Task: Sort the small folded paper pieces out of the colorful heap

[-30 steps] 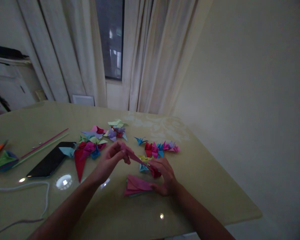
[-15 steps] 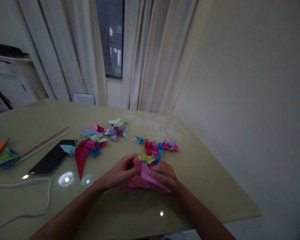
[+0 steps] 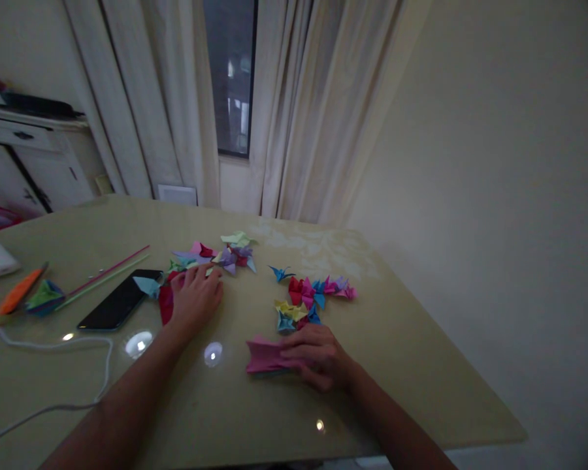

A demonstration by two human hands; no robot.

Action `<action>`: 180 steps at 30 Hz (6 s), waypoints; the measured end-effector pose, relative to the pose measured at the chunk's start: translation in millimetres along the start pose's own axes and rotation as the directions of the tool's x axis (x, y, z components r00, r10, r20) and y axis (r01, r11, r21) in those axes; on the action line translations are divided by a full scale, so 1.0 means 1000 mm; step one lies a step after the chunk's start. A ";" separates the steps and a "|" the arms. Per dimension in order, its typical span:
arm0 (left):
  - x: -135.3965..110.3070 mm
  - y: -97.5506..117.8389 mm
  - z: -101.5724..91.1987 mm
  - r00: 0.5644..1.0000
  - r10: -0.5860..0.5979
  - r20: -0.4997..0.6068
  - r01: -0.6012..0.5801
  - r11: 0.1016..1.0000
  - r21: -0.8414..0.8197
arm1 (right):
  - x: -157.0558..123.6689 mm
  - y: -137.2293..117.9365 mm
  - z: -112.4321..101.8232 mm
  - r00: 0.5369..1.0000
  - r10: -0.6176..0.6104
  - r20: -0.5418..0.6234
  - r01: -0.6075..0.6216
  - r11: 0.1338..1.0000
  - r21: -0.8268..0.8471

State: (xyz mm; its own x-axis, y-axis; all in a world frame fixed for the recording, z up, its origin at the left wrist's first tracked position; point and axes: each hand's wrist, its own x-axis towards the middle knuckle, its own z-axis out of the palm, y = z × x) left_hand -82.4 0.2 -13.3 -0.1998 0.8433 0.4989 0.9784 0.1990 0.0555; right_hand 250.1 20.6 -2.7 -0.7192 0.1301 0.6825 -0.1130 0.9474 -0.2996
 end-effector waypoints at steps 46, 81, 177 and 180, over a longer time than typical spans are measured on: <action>-0.012 0.046 -0.019 0.878 -0.070 -0.473 -0.242 0.788 -0.566 | -0.008 0.013 -0.002 0.976 0.204 0.082 -0.203 0.979 -0.013; -0.001 0.010 -0.001 0.986 0.000 0.168 0.014 0.996 -0.083 | -0.044 0.053 -0.072 0.900 0.382 -0.209 -0.436 0.796 -0.420; -0.015 0.046 -0.017 0.983 0.183 0.006 -0.174 0.945 -0.278 | 0.024 0.008 0.014 0.727 0.569 -0.384 -0.593 0.802 0.066; -0.011 0.018 -0.025 0.987 -0.088 0.137 0.077 0.993 0.084 | 0.023 0.009 0.005 0.725 0.578 -0.374 -0.605 0.794 0.053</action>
State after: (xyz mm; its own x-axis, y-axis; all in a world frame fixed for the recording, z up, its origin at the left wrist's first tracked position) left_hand -61.4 -18.1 3.6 -0.2908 0.8828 0.3690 0.9522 0.3047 0.0214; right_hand 229.5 30.2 6.8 -0.3305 0.7511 0.5715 0.3095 0.6583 -0.6862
